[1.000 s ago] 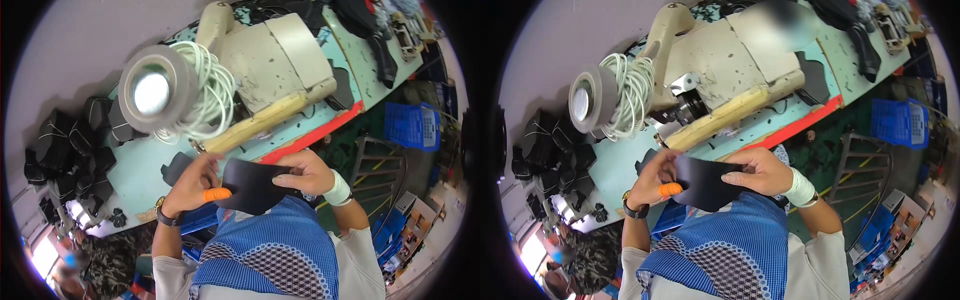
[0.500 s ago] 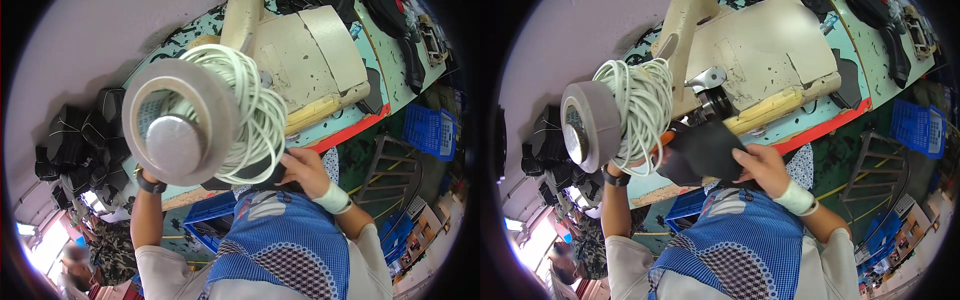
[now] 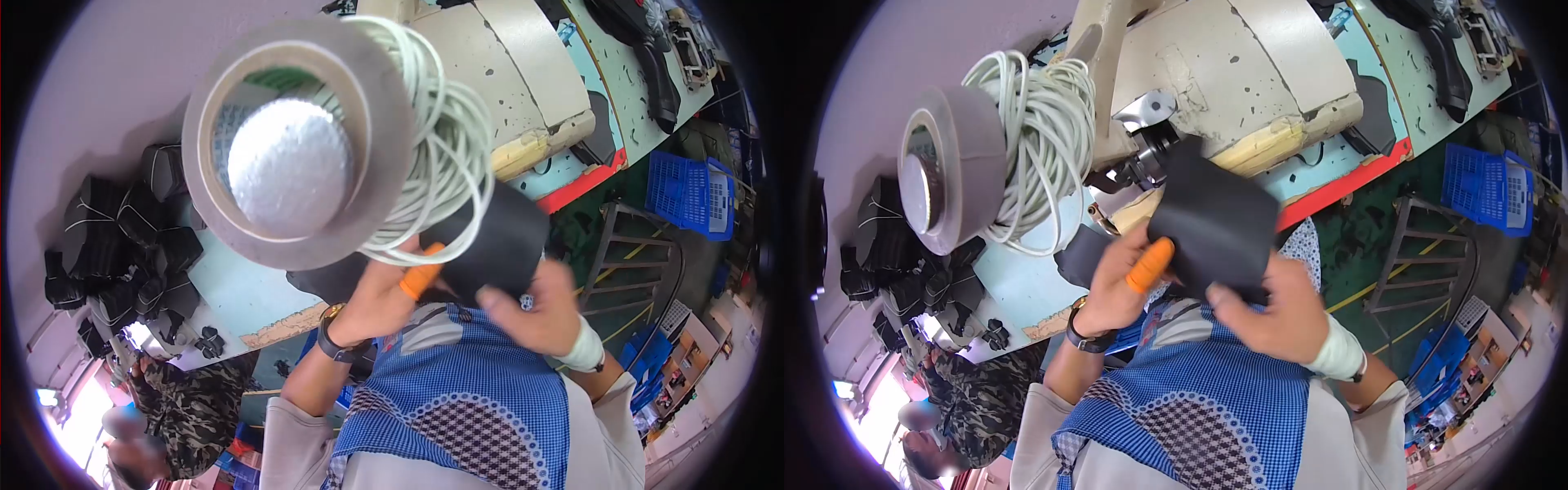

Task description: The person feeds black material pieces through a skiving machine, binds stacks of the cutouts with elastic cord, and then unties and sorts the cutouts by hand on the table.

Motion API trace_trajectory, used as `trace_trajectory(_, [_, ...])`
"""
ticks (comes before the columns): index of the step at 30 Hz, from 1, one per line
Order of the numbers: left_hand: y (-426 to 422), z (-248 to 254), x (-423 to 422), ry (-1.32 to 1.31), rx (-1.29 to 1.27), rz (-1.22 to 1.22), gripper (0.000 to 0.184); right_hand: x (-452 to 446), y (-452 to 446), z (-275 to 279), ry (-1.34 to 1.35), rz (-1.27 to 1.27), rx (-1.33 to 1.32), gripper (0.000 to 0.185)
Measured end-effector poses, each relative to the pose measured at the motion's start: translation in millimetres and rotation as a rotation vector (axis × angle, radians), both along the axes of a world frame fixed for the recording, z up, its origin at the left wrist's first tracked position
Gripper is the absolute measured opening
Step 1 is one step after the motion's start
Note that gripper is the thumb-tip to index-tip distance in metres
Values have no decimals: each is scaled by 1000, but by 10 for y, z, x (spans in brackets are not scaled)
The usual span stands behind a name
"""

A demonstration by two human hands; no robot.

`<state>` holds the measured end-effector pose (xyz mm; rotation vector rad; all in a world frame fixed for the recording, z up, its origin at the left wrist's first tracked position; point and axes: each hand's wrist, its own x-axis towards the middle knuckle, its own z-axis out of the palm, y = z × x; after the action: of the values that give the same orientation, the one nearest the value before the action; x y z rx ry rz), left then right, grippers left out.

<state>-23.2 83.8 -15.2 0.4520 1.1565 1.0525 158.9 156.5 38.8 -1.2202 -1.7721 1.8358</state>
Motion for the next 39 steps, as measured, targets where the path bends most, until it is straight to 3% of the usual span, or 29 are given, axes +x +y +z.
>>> trace_trajectory(2, [-26,-72,-271,315,72,-227,24,-88,-95,-142,106,-214,-378,33])
trace_trajectory(4, [-136,-77,-547,185,-58,-299,24,-76,129,-304,117,-195,-470,33])
trace_trajectory(6, [-208,-20,-811,109,-275,-481,25,-139,229,-409,18,-72,-424,25])
trace_trajectory(7, [-299,-110,-935,188,-184,-562,29,-238,199,-476,-10,-17,-370,23])
trace_trajectory(12, [-393,-173,-1193,261,-135,-563,35,-475,123,-747,124,37,-410,22])
trace_trajectory(14, [-282,-27,-1235,142,-388,-549,36,-512,175,-688,66,106,-336,23])
trace_trajectory(16, [-279,-99,-1303,243,-377,-489,38,-543,160,-627,7,50,-292,24])
trace_trajectory(18, [-38,-200,-1358,-275,-828,679,37,-536,118,-652,27,12,-327,23])
trace_trajectory(19, [-63,-191,-1334,-283,-828,689,37,-504,89,-671,43,-29,-362,24])
trace_trajectory(21, [-51,-170,-1215,102,-678,342,37,-502,135,-597,68,-132,-419,28])
trace_trajectory(22, [18,-164,-1135,290,-579,147,36,-456,321,-540,150,-188,-151,30])
trace_trajectory(24, [176,-153,-947,647,-340,-258,36,-295,364,-430,-144,-152,-252,27])
trace_trajectory(25, [240,-170,-869,815,-198,-448,35,-209,170,-429,-69,-168,-291,24])
trace_trajectory(26, [128,-320,-1062,658,-492,-390,32,-131,-36,-436,1,-173,-337,20])
trace_trajectory(27, [57,-333,-1287,479,-436,-419,33,-78,184,-53,-179,-122,-67,11])
trace_trajectory(28, [-24,-327,-1429,308,-383,-437,34,-6,350,66,-231,-233,217,6])
trace_trajectory(29, [-95,-344,-1426,576,-260,-531,39,44,519,-31,-239,-234,217,6])
trace_trajectory(30, [-168,-400,-1428,853,-116,-616,45,91,763,-213,-403,-174,521,15])
trace_trajectory(31, [-527,-675,-1518,1355,244,-608,61,132,969,-403,-563,-110,826,27])
trace_trajectory(32, [-600,-696,-1486,1459,-113,-973,69,162,1032,-546,-722,-43,1131,40])
trace_trajectory(33, [-752,-734,-1509,1503,-64,-903,66,180,788,-658,-919,-10,1138,52])
trace_trajectory(34, [-934,-764,-1568,1541,-20,-827,63,146,568,-660,-797,-103,1164,49])
trace_trajectory(35, [-1123,-755,-1648,1599,144,-560,53,91,325,-597,-679,-107,1226,42])
trace_trajectory(36, [-889,-393,-1455,1552,213,-462,38,42,92,-522,-486,-18,1023,40])
trace_trajectory(38, [-575,73,-1281,1051,-191,-646,29,-143,-157,-492,-62,162,275,35])
trace_trajectory(39, [-411,201,-1135,733,-9,-633,26,-308,-220,-543,74,59,343,31])
